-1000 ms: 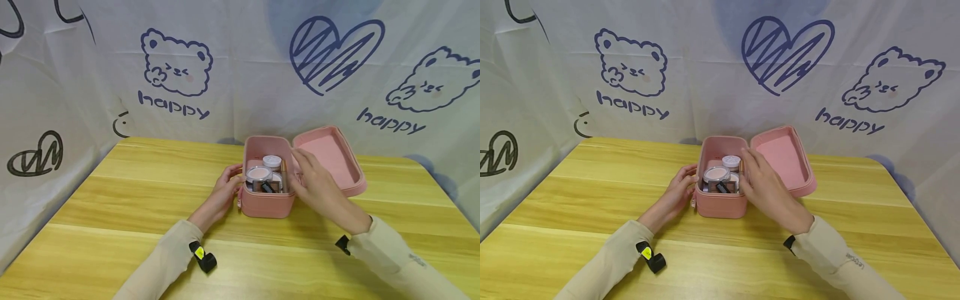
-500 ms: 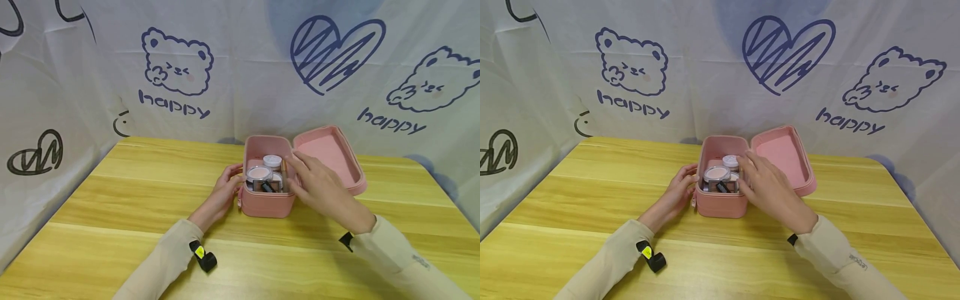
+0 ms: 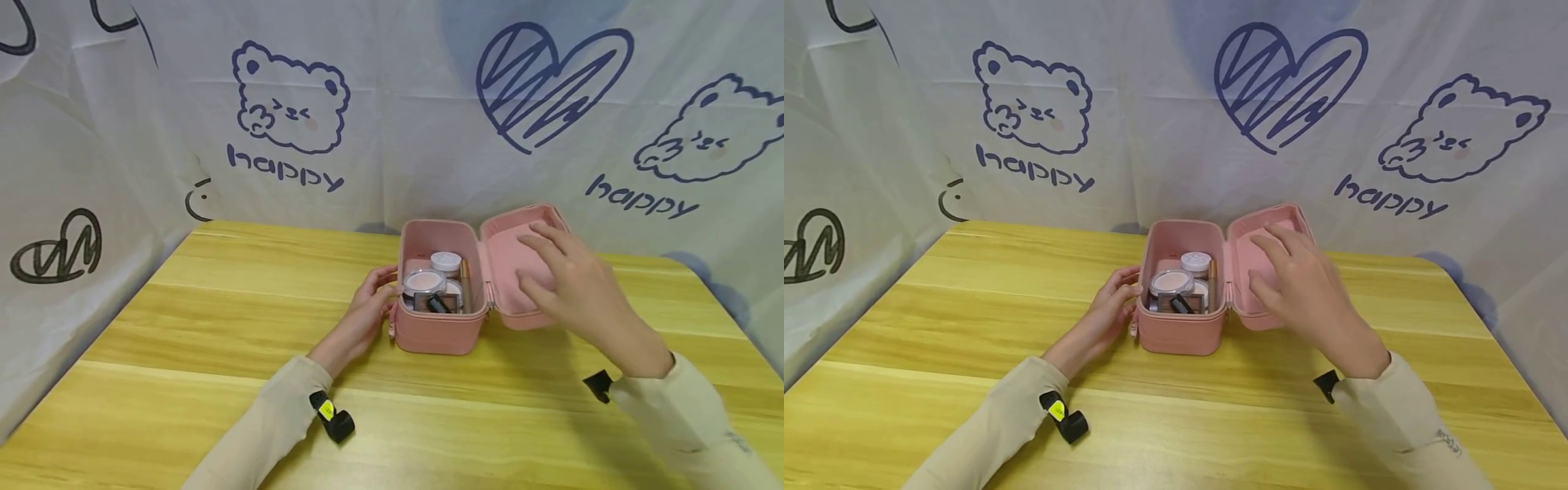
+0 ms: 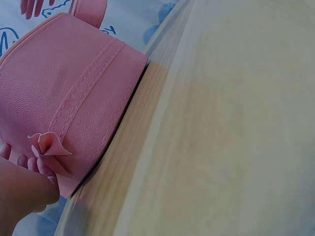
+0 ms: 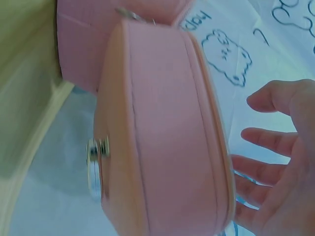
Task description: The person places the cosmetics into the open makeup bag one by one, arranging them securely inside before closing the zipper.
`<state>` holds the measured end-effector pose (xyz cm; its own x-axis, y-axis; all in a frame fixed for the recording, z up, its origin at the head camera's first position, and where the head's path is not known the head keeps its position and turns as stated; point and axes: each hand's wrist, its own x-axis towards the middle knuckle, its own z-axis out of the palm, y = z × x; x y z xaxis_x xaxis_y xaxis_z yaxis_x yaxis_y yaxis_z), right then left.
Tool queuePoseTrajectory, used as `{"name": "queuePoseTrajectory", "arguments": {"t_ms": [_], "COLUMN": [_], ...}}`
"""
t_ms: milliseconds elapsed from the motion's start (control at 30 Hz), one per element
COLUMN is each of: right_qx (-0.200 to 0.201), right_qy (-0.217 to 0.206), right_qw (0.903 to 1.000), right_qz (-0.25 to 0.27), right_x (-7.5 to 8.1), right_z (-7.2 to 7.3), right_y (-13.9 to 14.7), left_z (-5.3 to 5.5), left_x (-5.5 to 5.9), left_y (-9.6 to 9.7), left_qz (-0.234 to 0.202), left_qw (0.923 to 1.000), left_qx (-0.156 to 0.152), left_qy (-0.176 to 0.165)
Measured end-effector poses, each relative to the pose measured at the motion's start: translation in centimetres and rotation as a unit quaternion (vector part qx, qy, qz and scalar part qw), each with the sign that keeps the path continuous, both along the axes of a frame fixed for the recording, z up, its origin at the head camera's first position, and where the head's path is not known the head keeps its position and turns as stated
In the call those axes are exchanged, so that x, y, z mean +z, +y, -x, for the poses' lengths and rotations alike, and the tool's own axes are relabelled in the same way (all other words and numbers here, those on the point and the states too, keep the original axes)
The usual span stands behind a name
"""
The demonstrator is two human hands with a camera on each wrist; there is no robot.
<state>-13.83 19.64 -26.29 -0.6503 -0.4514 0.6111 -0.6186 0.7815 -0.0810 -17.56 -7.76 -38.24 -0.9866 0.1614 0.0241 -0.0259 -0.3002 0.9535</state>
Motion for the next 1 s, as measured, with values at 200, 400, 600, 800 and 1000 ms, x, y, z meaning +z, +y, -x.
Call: {"name": "queuePoseTrajectory", "arguments": {"t_ms": [200,400,600,800,1000], "right_qx": [-0.038,-0.080,-0.111,-0.140,-0.153], "right_qy": [-0.016,0.000,-0.038,-0.165,-0.267], "right_qw": [0.9991,0.9968,0.9926,0.9707,0.9373], "right_qz": [-0.005,-0.013,0.032,0.104,0.164], "right_x": [1.2,1.9,1.7,1.6,1.4], "right_z": [-0.1,0.0,0.0,0.0,0.3], "right_y": [1.3,2.5,3.4,4.6,6.0], "left_z": [-0.1,-0.1,-0.1,-0.1,-0.1], "left_x": [0.2,0.2,0.3,0.2,0.2], "left_y": [0.0,0.0,0.0,0.0,0.0], "left_qz": [-0.003,-0.003,0.001,0.000,-0.001], "left_qw": [1.0000,1.0000,1.0000,1.0000,1.0000], "left_qx": [0.002,0.003,0.001,0.000,-0.001], "left_qy": [0.000,-0.004,-0.003,-0.001,-0.003]}}
